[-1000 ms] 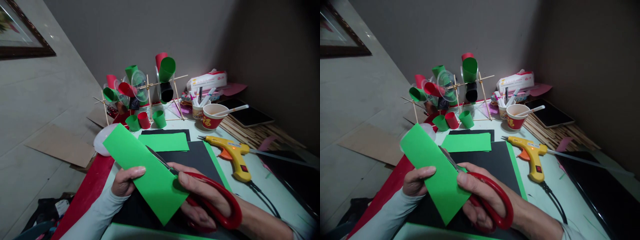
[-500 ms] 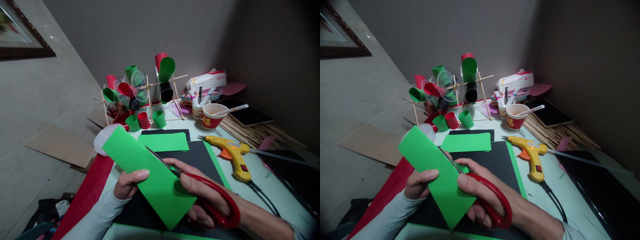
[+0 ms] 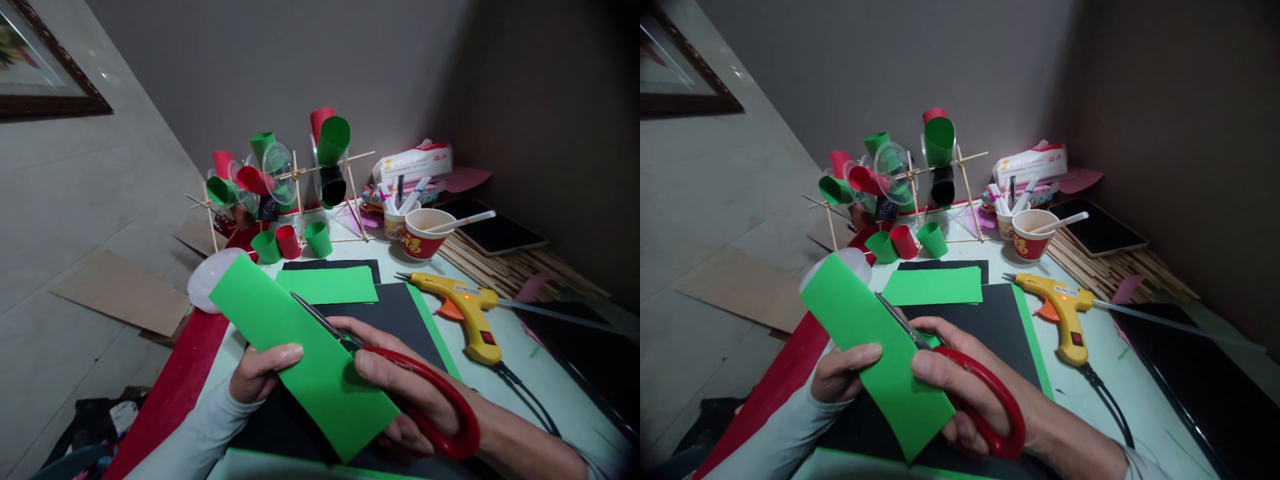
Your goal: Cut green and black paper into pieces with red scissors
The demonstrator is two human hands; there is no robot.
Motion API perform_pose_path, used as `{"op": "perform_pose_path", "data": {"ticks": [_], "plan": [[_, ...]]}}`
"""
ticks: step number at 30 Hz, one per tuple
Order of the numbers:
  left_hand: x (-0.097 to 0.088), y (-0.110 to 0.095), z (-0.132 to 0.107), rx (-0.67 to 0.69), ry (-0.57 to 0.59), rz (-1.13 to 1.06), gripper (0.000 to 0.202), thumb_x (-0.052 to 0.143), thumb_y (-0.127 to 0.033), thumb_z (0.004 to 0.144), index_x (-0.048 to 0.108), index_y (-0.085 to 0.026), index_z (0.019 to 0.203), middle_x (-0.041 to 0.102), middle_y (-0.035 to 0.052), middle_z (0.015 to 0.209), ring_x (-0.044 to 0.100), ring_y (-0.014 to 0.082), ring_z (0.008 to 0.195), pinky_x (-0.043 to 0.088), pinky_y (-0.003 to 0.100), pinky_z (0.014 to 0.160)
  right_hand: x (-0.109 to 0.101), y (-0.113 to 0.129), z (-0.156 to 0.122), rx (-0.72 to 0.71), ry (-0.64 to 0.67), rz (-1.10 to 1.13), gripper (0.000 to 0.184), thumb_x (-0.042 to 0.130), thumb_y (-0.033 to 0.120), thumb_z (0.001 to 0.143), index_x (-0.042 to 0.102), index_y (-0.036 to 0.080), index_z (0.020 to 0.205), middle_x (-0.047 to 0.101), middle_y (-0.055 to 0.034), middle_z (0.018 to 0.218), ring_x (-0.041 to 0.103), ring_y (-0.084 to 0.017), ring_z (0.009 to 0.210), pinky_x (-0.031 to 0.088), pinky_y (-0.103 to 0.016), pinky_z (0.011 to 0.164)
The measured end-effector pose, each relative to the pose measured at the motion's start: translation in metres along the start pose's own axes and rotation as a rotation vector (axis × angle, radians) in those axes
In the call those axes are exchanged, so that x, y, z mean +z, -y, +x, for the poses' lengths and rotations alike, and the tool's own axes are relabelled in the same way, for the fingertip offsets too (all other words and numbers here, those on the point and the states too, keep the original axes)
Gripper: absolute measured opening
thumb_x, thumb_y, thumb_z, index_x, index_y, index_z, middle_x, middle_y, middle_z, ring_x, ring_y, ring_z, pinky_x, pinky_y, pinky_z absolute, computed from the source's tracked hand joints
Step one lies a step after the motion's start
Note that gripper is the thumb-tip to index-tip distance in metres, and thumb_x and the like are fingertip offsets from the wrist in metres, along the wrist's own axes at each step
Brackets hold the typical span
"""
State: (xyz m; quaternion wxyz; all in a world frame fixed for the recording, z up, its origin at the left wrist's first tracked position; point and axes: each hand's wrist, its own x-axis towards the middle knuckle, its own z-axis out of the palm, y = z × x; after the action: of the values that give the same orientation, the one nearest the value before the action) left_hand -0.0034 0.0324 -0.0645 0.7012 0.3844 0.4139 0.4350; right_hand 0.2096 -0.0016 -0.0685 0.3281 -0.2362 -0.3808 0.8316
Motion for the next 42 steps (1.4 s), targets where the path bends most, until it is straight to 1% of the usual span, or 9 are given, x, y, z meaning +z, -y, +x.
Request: {"op": "perform_pose_path", "data": {"ticks": [9, 13, 18, 23, 25, 31, 35, 38, 42], "plan": [[-0.006, -0.009, 0.007, 0.075, -0.058, 0.01, 0.048, 0.086, -0.027, 0.059, 0.078, -0.017, 0.105, 0.081, 0.007, 0.083, 0.076, 0.035, 0.088, 0.061, 0.045, 0.086, -0.002, 0.007, 0.0, -0.023, -0.006, -0.08, 0.096, 0.062, 0.071, 0.084, 0.024, 0.016, 0.151, 0.054, 0.0107, 0.046, 0.035, -0.005, 0.03, 0.034, -0.012, 0.032], [-0.022, -0.014, 0.011, 0.433, -0.223, 0.316, 0.032, 0.082, -0.04, 0.069, 0.08, -0.021, 0.095, 0.08, 0.0081, 0.09, 0.074, 0.0349, 0.097, 0.059, 0.044, 0.091, -0.007, 0.011, 0.005, -0.123, -0.232, -0.11, 0.075, 0.063, 0.066, 0.086, 0.037, 0.02, 0.139, 0.053, 0.0108, 0.047, 0.031, -0.005, 0.028, 0.031, -0.013, 0.029], [-0.032, -0.023, 0.012, 0.821, -0.348, 0.574, 0.012, 0.085, -0.028, 0.07, 0.079, -0.026, 0.08, 0.077, 0.0047, 0.09, 0.068, 0.0306, 0.108, 0.051, 0.04, 0.102, -0.013, 0.015, 0.01, -0.297, -0.439, -0.146, 0.05, 0.065, 0.061, 0.087, 0.052, 0.022, 0.115, 0.051, 0.0108, 0.05, 0.035, -0.005, 0.031, 0.031, -0.014, 0.03], [-0.019, -0.022, 0.016, 1.427, -0.339, 1.183, 0.048, 0.064, -0.008, 0.088, 0.069, -0.03, 0.13, 0.067, 0.0109, 0.129, 0.062, 0.0282, 0.114, 0.049, 0.044, 0.099, 0.005, 0.019, 0.005, -0.303, -0.454, -0.266, 0.051, 0.07, 0.062, 0.08, 0.054, 0.02, 0.105, 0.062, 0.0049, 0.062, 0.043, -0.006, 0.039, 0.035, -0.015, 0.034], [-0.014, -0.019, 0.018, 1.521, -0.328, 1.364, 0.058, 0.06, -0.008, 0.091, 0.055, -0.029, 0.145, 0.057, 0.0151, 0.145, 0.055, 0.0329, 0.126, 0.044, 0.05, 0.104, 0.014, 0.021, 0.004, -0.262, -0.444, -0.302, 0.052, 0.071, 0.062, 0.077, 0.055, 0.019, 0.103, 0.065, 0.0029, 0.065, 0.043, -0.006, 0.039, 0.033, -0.015, 0.033], [-0.006, -0.006, 0.023, 1.452, -0.18, 1.508, 0.063, 0.056, -0.015, 0.094, 0.043, -0.034, 0.152, 0.024, 0.004, 0.168, 0.031, 0.0377, 0.147, 0.025, 0.059, 0.118, 0.019, 0.02, 0.004, -0.339, -0.399, -0.356, 0.045, 0.089, 0.036, 0.065, 0.059, 0.017, 0.093, 0.06, 0.0058, 0.073, 0.051, -0.006, 0.06, 0.044, -0.017, 0.056], [-0.007, -0.007, 0.026, 1.272, -0.297, 1.209, 0.069, 0.065, -0.015, 0.09, 0.044, -0.04, 0.15, 0.033, 0.0022, 0.165, 0.03, 0.0333, 0.149, 0.022, 0.053, 0.121, 0.01, 0.018, 0.006, -0.42, -0.455, -0.363, 0.045, 0.088, 0.031, 0.067, 0.055, 0.02, 0.094, 0.051, 0.0097, 0.068, 0.041, -0.006, 0.058, 0.037, -0.017, 0.052], [-0.009, -0.013, 0.026, 0.853, -0.362, 0.619, 0.057, 0.071, -0.027, 0.088, 0.054, -0.031, 0.142, 0.059, 0.0095, 0.143, 0.054, 0.0296, 0.131, 0.042, 0.046, 0.11, 0.002, 0.019, 0.007, -0.454, -0.51, -0.372, 0.049, 0.087, 0.032, 0.068, 0.052, 0.021, 0.1, 0.049, 0.011, 0.066, 0.039, -0.007, 0.056, 0.035, -0.018, 0.05], [-0.005, -0.012, 0.026, 0.159, -0.021, -0.042, 0.047, 0.073, -0.053, 0.08, 0.073, -0.017, 0.11, 0.077, 0.0138, 0.105, 0.07, 0.0316, 0.102, 0.059, 0.043, 0.086, -0.006, 0.017, 0.009, -0.503, -0.557, -0.464, 0.047, 0.084, 0.034, 0.072, 0.052, 0.021, 0.104, 0.045, 0.0123, 0.062, 0.037, -0.007, 0.054, 0.032, -0.02, 0.049]]}}
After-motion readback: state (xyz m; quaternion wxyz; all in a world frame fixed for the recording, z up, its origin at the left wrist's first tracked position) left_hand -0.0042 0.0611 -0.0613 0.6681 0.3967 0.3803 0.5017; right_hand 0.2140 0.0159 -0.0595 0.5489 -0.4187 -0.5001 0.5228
